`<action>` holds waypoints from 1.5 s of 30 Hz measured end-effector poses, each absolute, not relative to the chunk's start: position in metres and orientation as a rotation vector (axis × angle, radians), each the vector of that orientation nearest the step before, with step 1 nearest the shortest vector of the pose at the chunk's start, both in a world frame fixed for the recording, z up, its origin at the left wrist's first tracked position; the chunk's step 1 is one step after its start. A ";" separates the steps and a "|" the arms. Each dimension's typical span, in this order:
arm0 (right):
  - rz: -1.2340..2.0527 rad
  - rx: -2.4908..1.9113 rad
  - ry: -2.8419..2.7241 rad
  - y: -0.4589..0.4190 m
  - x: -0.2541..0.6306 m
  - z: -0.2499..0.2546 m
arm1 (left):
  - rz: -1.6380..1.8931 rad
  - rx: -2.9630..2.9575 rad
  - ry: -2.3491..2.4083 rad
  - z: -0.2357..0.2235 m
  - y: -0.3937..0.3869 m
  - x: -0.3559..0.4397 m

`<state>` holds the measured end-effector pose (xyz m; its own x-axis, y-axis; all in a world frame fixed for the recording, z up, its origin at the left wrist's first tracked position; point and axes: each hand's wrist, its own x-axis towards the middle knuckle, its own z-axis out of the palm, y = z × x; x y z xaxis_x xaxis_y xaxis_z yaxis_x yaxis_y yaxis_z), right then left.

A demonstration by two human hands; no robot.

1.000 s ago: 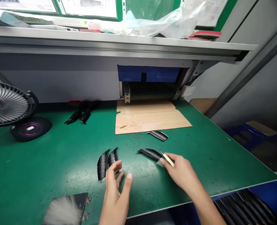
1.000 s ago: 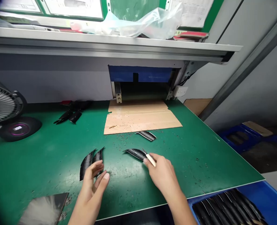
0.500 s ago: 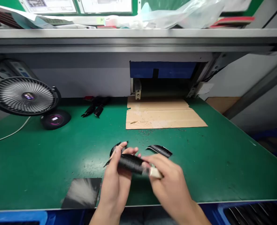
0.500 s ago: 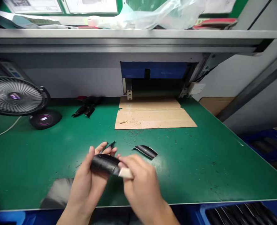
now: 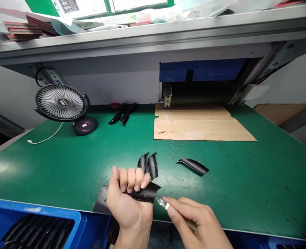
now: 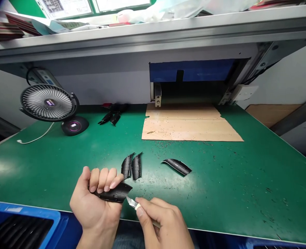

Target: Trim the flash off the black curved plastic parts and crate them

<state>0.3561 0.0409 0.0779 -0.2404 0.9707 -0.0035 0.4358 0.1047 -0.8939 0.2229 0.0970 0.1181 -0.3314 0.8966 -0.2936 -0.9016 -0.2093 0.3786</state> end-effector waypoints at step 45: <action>0.212 -2.335 -1.412 0.066 0.473 0.021 | 0.667 2.189 2.007 0.020 0.127 0.151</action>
<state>0.4726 0.0657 0.0206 0.4777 0.8752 0.0761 0.8142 -0.4086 -0.4124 0.1509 0.1274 0.0198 0.0368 0.9676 0.2499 0.9247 -0.1278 0.3586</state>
